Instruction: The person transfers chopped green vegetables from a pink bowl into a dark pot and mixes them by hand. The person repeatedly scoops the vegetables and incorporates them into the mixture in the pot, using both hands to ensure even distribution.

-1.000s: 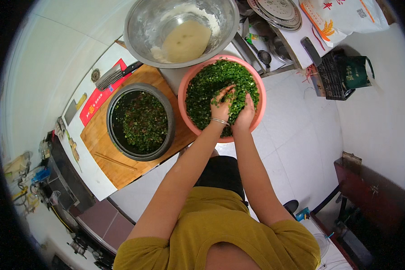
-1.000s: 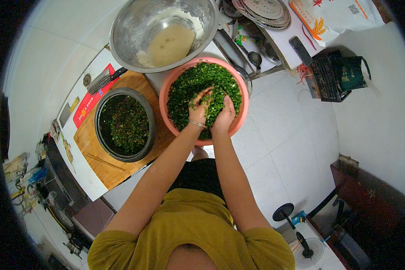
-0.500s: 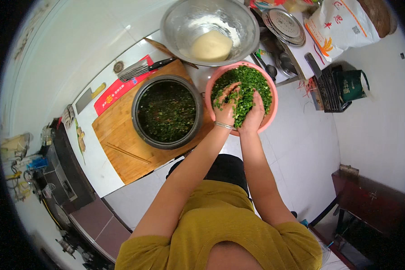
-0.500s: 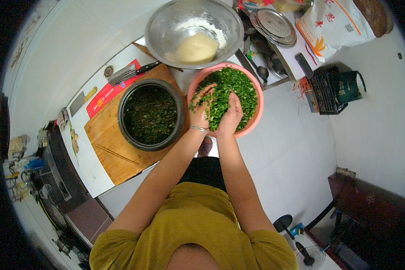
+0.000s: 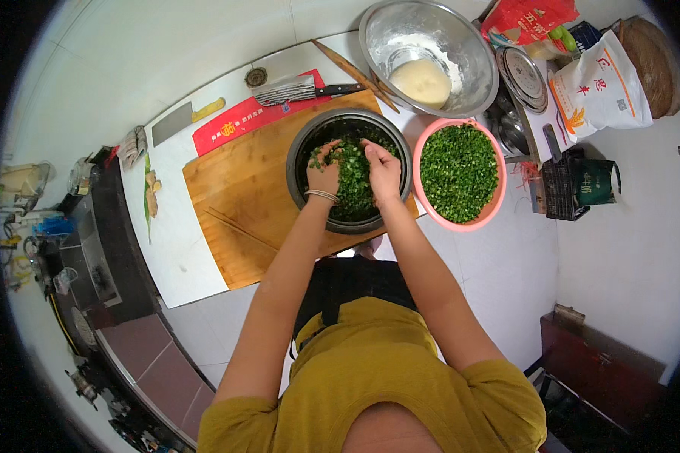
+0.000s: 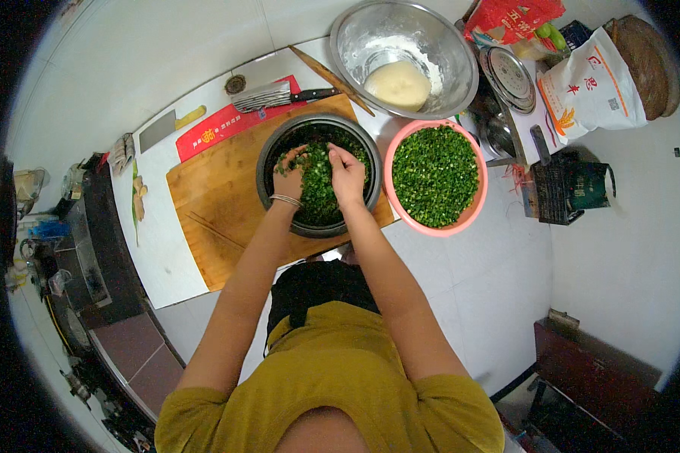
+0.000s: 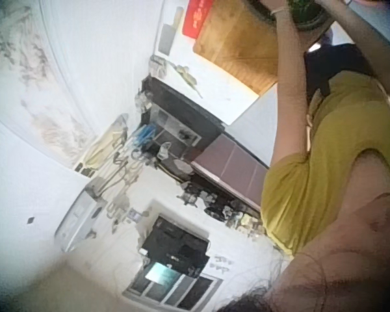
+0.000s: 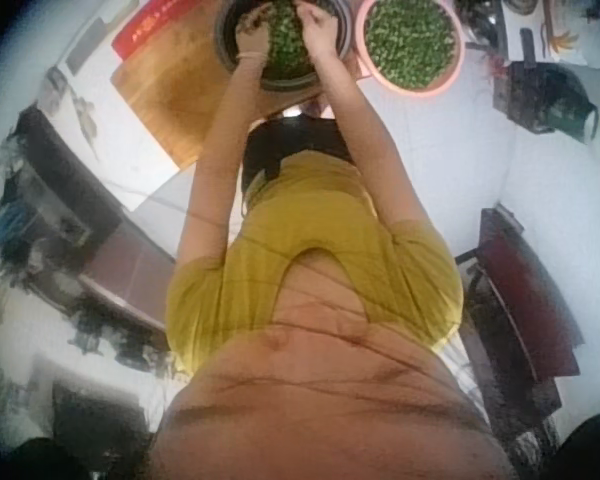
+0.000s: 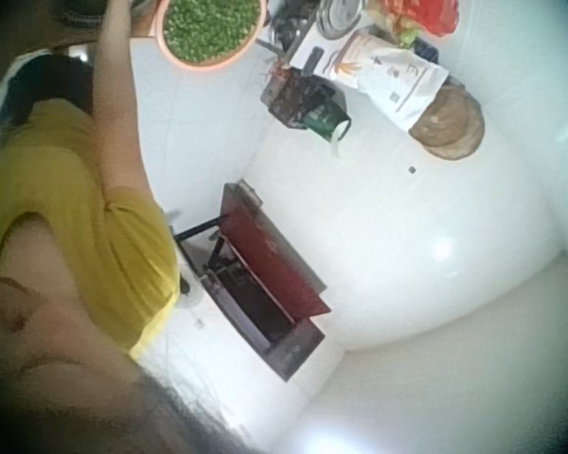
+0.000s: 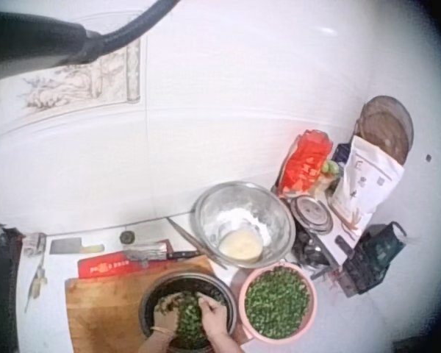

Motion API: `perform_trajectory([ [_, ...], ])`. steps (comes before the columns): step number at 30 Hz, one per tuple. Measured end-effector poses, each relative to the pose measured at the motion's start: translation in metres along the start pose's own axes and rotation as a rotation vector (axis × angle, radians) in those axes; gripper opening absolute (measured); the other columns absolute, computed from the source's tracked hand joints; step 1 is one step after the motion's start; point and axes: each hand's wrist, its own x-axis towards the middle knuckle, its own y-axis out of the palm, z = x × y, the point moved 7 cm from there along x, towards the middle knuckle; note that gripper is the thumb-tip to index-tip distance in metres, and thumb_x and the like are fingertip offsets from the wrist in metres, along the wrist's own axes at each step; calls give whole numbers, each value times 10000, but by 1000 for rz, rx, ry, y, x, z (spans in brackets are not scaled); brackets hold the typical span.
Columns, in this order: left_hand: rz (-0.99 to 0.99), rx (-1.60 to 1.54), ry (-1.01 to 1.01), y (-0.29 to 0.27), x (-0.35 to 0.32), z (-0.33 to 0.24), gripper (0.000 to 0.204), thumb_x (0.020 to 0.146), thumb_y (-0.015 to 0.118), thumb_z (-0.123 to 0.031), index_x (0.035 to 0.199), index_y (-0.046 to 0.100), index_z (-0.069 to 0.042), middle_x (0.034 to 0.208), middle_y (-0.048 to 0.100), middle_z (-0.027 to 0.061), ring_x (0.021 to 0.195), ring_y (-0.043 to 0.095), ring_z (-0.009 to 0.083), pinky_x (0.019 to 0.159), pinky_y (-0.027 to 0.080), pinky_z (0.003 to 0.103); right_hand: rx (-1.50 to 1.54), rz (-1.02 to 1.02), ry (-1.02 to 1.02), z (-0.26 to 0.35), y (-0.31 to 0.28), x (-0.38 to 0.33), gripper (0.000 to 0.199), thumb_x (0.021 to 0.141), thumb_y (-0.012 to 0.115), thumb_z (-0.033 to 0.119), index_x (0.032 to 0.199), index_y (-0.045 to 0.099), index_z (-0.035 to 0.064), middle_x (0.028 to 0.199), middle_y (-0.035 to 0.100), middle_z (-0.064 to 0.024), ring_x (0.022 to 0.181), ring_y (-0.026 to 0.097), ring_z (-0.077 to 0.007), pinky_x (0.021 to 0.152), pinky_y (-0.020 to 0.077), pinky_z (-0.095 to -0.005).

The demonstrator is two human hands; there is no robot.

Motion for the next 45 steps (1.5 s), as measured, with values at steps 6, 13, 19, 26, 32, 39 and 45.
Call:
perform_trajectory([
  [6,43,364,255,-9,5,-3,296,793,542,-40,1057,640,-133,977,622,108,867,594,228,770,466,309,-222,180,-117,23,3,2,227,874,526,152,1006,630,0,1096,605,-127,1055,533,-202,916,382,-294],
  [13,316,465,263,4,-3,-23,281,810,553,-110,1082,602,-62,903,630,136,771,591,253,686,459,332,-770,170,-331,33,16,-15,196,820,550,204,908,670,76,1141,567,-147,1135,459,-371,969,322,-488],
  [19,72,189,387,-7,6,-7,196,842,544,-112,1009,617,-40,900,634,109,790,591,198,702,466,312,-470,130,-287,49,-5,-19,179,790,617,189,787,662,15,832,636,-138,690,608,-233,658,485,-323],
  [26,125,-768,-196,4,14,-22,265,922,397,-119,1066,565,26,982,622,102,809,600,199,723,511,329,627,-68,227,33,-101,0,207,887,515,164,809,601,-7,762,616,-99,682,588,-192,650,489,-304],
  [32,204,-851,-428,107,-10,-48,242,908,403,-126,1020,567,12,947,628,135,833,606,217,749,492,337,378,-422,67,-17,-255,18,197,888,514,152,852,601,-21,804,625,-79,732,581,-147,690,469,-273],
  [39,268,126,28,230,-46,-37,203,867,482,-149,961,634,-52,896,632,83,801,583,192,696,458,308,-369,-541,-75,-54,-311,8,284,865,512,167,1060,581,-27,1109,560,-204,1055,520,-297,927,379,-354],
  [45,120,442,282,266,-75,-22,301,778,509,-29,1070,574,7,909,604,204,863,555,339,817,429,376,-693,-633,-32,-68,-302,6,407,874,452,210,1165,490,-72,1273,400,-266,1198,347,-397,1022,253,-427],
])
